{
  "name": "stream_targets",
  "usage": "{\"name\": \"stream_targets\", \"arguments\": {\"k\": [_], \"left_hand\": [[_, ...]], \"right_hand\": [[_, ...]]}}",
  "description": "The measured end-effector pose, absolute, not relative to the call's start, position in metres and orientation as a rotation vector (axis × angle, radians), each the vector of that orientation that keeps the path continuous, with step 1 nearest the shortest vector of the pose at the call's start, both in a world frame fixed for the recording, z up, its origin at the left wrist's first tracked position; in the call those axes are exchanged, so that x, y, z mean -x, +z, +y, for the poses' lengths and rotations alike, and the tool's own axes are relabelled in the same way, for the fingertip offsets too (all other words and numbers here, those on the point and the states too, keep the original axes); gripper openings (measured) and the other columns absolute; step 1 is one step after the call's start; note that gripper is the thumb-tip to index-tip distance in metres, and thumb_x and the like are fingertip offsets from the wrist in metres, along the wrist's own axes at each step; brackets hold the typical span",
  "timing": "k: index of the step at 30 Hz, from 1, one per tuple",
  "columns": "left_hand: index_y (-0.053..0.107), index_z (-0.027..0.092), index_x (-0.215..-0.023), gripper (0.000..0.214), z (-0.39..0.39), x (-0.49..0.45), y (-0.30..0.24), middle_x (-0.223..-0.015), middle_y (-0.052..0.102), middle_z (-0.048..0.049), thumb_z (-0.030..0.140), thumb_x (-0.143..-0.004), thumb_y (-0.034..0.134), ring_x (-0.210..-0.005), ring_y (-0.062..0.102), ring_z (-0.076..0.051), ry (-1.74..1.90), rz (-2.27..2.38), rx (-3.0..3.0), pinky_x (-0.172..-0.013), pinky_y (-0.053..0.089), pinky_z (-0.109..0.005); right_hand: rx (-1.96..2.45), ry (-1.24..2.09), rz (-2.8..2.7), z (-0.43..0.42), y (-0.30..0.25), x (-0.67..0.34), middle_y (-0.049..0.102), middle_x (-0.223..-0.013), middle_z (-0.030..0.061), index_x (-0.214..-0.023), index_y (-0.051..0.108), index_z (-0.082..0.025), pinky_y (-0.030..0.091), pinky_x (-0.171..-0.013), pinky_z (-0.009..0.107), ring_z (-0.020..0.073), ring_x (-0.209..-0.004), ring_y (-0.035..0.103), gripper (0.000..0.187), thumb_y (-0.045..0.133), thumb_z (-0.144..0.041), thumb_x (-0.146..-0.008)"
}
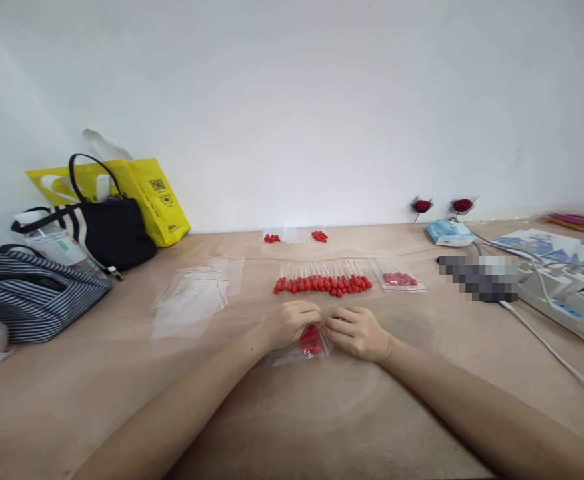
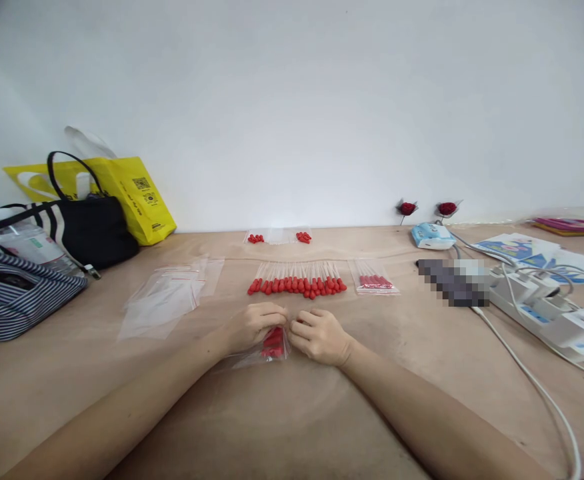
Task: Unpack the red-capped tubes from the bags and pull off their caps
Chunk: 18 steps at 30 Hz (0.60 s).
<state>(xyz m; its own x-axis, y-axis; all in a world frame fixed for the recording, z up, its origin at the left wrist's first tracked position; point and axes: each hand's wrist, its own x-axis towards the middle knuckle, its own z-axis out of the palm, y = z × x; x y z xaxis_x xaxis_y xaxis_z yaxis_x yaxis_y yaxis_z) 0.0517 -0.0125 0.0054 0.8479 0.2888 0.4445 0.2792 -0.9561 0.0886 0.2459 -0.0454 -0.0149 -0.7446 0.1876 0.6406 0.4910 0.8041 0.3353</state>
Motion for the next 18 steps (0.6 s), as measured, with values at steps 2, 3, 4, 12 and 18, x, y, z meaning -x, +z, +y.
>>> {"name": "stream_targets", "arguments": {"k": [2,3,4,12,18], "left_hand": [[0.058,0.014,-0.078,0.028,-0.013,-0.053,0.005,-0.086,0.063,-0.0068,0.01,-0.085,0.031,-0.077,0.057,-0.013,0.716,0.44,-3.045,-0.07,0.044,-0.022],[0.058,0.014,-0.078,0.028,-0.013,-0.053,0.005,-0.085,0.063,-0.0069,0.01,-0.085,0.031,-0.076,0.057,-0.013,0.697,0.423,-3.068,-0.069,0.044,-0.022],[0.058,0.014,-0.078,0.028,-0.013,-0.053,0.005,-0.085,0.064,-0.007,0.011,-0.086,0.032,-0.077,0.057,-0.014,0.671,0.409,-3.084,-0.069,0.044,-0.022],[0.059,0.015,-0.091,0.032,-0.003,-0.037,0.01,-0.099,0.064,-0.0068,0.007,-0.085,0.028,-0.089,0.059,-0.012,0.742,0.468,-2.896,-0.077,0.046,-0.023],[0.041,0.017,-0.119,0.045,-0.033,-0.033,0.015,-0.117,0.053,-0.0107,0.033,-0.079,0.054,-0.108,0.049,-0.02,0.686,0.734,-2.693,-0.091,0.041,-0.035]], "right_hand": [[0.453,-0.677,-2.418,-0.045,-0.012,-0.245,0.059,-0.068,0.0008,-0.065,0.055,-0.017,0.027,-0.052,0.027,0.0104,-0.063,0.046,0.031,0.035,-0.017,-0.088],[0.44,-0.683,-2.434,-0.045,-0.011,-0.245,0.058,-0.066,0.0007,-0.063,0.054,-0.017,0.026,-0.053,0.027,0.0103,-0.061,0.045,0.033,0.034,-0.017,-0.089],[0.435,-0.689,-2.448,-0.045,-0.01,-0.246,0.057,-0.065,0.0006,-0.061,0.053,-0.017,0.026,-0.053,0.027,0.0103,-0.061,0.044,0.034,0.033,-0.016,-0.089],[0.592,-0.575,-2.482,-0.043,-0.011,-0.254,0.054,-0.062,0.0016,-0.066,0.055,-0.017,0.026,-0.053,0.026,0.0118,-0.064,0.044,0.029,0.035,-0.015,-0.087],[0.788,-0.007,-2.469,-0.047,-0.005,-0.259,0.058,-0.074,0.0043,-0.075,0.06,-0.017,0.037,-0.063,0.028,0.0149,-0.072,0.046,0.014,0.047,-0.021,-0.077]]}}
